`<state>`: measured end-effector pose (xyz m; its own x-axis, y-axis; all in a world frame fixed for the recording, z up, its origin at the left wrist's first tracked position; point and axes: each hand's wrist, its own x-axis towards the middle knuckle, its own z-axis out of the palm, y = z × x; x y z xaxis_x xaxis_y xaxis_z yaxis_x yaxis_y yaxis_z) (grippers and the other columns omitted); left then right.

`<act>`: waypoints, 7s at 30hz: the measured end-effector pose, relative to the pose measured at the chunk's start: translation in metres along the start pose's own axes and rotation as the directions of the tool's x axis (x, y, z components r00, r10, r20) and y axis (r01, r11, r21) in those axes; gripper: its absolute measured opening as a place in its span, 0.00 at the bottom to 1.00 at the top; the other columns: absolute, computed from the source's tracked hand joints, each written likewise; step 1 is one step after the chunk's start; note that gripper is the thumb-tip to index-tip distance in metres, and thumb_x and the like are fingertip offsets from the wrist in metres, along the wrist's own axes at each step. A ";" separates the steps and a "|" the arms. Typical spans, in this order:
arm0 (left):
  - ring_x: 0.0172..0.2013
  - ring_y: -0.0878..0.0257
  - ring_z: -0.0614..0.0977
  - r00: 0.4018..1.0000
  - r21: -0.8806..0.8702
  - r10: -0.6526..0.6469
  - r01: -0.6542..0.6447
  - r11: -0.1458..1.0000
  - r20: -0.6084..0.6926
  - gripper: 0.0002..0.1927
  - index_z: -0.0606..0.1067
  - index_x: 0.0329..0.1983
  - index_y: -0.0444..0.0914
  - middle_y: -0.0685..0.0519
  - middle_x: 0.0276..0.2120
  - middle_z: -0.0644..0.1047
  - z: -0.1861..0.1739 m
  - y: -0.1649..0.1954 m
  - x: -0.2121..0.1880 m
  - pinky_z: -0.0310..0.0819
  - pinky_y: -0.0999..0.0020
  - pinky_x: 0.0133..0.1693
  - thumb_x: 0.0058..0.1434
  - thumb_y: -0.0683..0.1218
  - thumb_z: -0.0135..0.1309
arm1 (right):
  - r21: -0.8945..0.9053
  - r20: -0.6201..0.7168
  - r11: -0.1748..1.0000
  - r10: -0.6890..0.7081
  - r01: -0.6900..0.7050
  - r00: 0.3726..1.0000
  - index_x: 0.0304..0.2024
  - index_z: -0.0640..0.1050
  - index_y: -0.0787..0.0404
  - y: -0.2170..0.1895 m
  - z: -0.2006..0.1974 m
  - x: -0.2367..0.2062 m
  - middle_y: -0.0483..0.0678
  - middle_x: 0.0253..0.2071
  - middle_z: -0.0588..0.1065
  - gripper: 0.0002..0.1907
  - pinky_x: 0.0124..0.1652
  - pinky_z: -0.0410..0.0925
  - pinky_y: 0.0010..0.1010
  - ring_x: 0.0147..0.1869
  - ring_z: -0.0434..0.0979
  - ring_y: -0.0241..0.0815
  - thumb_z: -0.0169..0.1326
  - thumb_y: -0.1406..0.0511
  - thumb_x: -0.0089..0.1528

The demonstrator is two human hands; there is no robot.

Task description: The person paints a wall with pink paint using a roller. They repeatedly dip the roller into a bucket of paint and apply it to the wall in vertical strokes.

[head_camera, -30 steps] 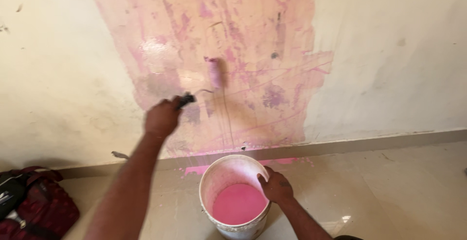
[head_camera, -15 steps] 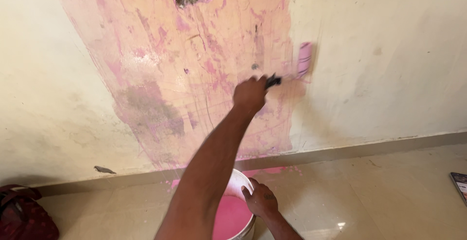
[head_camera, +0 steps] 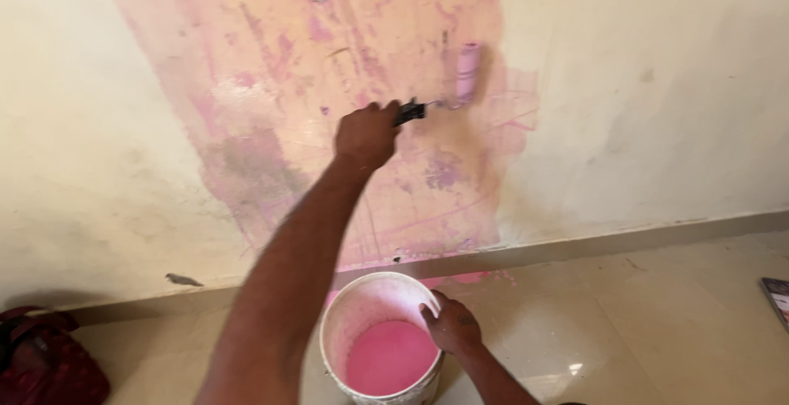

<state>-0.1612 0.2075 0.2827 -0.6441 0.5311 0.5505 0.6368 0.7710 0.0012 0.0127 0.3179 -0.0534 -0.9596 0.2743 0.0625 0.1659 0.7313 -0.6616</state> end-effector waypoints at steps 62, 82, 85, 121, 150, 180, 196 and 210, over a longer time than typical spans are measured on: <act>0.39 0.46 0.83 0.995 -0.054 0.048 -0.043 0.998 0.088 0.19 0.70 0.58 0.44 0.45 0.40 0.78 0.053 0.060 0.006 0.78 0.50 0.38 0.66 0.52 0.56 | 0.011 0.077 0.998 0.060 -0.061 0.995 0.64 0.70 0.51 -0.015 -0.015 -0.020 0.57 0.52 0.78 0.29 0.56 0.69 0.47 0.58 0.77 0.57 0.49 0.48 0.65; 0.39 0.52 0.84 0.953 0.222 -0.218 0.170 0.960 0.213 0.19 0.72 0.59 0.48 0.49 0.36 0.78 0.134 -0.165 -0.249 0.79 0.54 0.35 0.64 0.49 0.55 | -0.052 0.002 0.998 -0.031 0.031 1.000 0.63 0.72 0.48 0.000 -0.025 -0.013 0.56 0.50 0.80 0.28 0.52 0.72 0.47 0.54 0.80 0.60 0.51 0.48 0.63; 0.41 0.52 0.83 0.924 0.281 -0.330 0.270 0.921 0.194 0.17 0.73 0.56 0.48 0.49 0.38 0.78 0.140 -0.195 -0.291 0.80 0.55 0.37 0.64 0.49 0.56 | -0.063 0.025 0.998 -0.015 0.017 1.000 0.65 0.70 0.48 -0.002 -0.028 -0.015 0.56 0.50 0.80 0.30 0.52 0.72 0.47 0.54 0.80 0.60 0.50 0.48 0.63; 0.58 0.53 0.76 0.504 0.286 -0.739 0.703 0.652 0.447 0.22 0.64 0.68 0.53 0.50 0.54 0.74 0.183 -0.206 -0.407 0.70 0.45 0.55 0.71 0.54 0.46 | -0.058 0.116 0.996 0.072 -0.065 0.991 0.67 0.70 0.47 -0.015 -0.050 -0.035 0.55 0.49 0.81 0.30 0.53 0.72 0.45 0.53 0.82 0.56 0.49 0.49 0.64; 0.52 0.50 0.80 0.791 0.118 -0.392 0.384 0.916 0.470 0.19 0.69 0.60 0.45 0.50 0.49 0.78 0.219 -0.157 -0.336 0.75 0.47 0.50 0.68 0.53 0.51 | -0.047 0.073 0.999 0.017 -0.013 0.997 0.65 0.71 0.50 -0.012 -0.045 -0.036 0.56 0.47 0.81 0.30 0.50 0.73 0.46 0.51 0.82 0.57 0.50 0.48 0.63; 0.41 0.43 0.84 0.790 -0.125 -0.298 0.423 0.898 0.536 0.18 0.79 0.41 0.32 0.35 0.39 0.82 0.185 -0.039 -0.204 0.79 0.51 0.47 0.64 0.53 0.57 | 0.527 0.025 0.850 -0.036 0.018 0.999 0.52 0.80 0.66 -0.037 -0.022 0.015 0.53 0.36 0.81 0.30 0.41 0.74 0.37 0.39 0.83 0.45 0.46 0.47 0.68; 0.49 0.39 0.81 0.946 -0.657 -0.255 0.323 0.681 0.200 0.41 0.56 0.70 0.29 0.35 0.48 0.79 0.145 0.040 -0.322 0.74 0.48 0.50 0.60 0.48 0.61 | 0.835 0.201 0.524 -0.012 -0.166 0.979 0.45 0.80 0.69 -0.013 0.012 0.016 0.53 0.37 0.82 0.19 0.36 0.78 0.33 0.35 0.84 0.40 0.55 0.58 0.65; 0.33 0.50 0.84 0.540 -0.525 -0.678 0.810 0.260 0.498 0.24 0.81 0.47 0.33 0.42 0.31 0.82 0.182 -0.025 -0.377 0.76 0.56 0.40 0.62 0.57 0.52 | -0.030 -0.193 0.998 -0.059 0.054 0.979 0.50 0.80 0.61 0.054 -0.138 -0.032 0.52 0.26 0.76 0.19 0.32 0.68 0.34 0.27 0.74 0.42 0.58 0.56 0.63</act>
<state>-0.0113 0.0515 -0.0771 -0.9910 -0.0613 -0.1193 -0.1342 0.4461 0.8849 0.0838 0.4351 0.0118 -0.9060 0.3457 0.2445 0.1202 0.7637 -0.6342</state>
